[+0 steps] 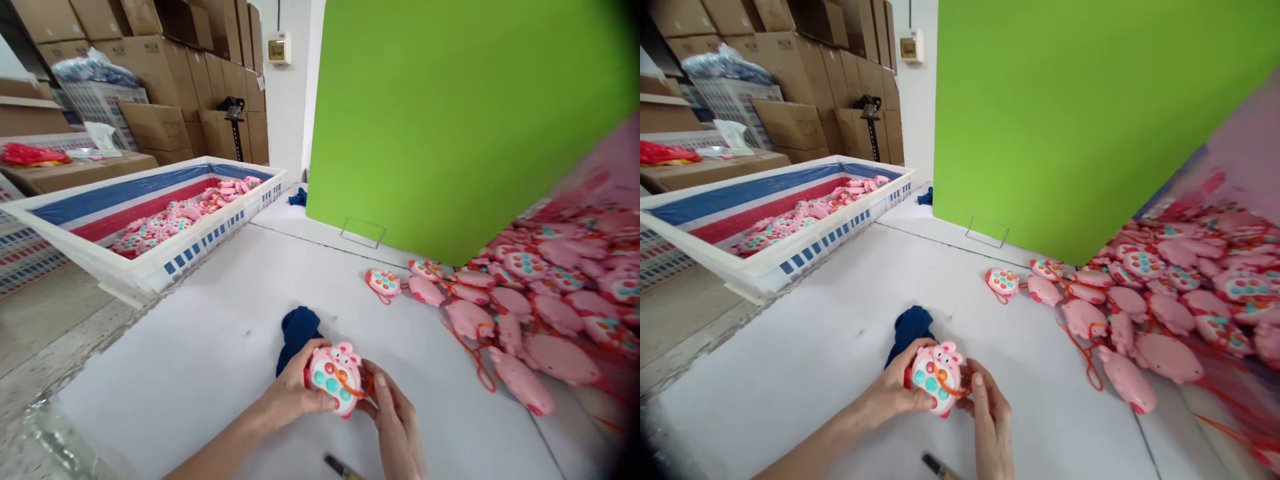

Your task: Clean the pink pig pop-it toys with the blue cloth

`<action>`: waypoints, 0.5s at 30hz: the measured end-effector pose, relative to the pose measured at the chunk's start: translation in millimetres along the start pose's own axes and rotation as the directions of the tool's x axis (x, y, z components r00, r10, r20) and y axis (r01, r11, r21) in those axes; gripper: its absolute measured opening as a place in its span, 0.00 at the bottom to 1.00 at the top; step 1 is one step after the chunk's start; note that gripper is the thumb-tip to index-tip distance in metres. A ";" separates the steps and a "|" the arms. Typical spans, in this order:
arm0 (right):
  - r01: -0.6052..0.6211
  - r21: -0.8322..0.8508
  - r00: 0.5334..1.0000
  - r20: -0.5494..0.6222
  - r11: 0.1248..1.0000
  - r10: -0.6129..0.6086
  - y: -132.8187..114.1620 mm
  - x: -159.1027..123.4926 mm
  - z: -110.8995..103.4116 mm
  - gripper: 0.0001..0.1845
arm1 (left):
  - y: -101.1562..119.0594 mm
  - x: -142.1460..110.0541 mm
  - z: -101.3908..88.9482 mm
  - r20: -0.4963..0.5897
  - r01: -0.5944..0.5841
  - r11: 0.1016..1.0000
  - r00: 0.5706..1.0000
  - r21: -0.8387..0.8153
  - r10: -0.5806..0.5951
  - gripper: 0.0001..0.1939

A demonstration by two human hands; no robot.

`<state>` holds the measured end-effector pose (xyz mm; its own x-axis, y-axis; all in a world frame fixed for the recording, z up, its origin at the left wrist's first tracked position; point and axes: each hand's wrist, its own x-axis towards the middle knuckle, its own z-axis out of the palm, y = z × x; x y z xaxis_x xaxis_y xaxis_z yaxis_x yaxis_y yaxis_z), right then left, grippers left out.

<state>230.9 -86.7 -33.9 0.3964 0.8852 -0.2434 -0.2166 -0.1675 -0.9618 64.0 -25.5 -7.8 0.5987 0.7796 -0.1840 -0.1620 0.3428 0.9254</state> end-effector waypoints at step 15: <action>-0.037 -0.060 0.959 -0.283 0.997 0.019 -7.9 -28.7 -14.1 0.28 | -2.6 5.5 -5.8 -0.034 0.012 0.989 0.999 -0.150 -0.018 0.25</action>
<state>233.8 -116.9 -21.0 0.6282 0.7231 -0.2872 -0.1773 -0.2264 -0.9578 63.2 -19.1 -13.1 0.5741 0.7910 -0.2115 -0.2708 0.4272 0.8627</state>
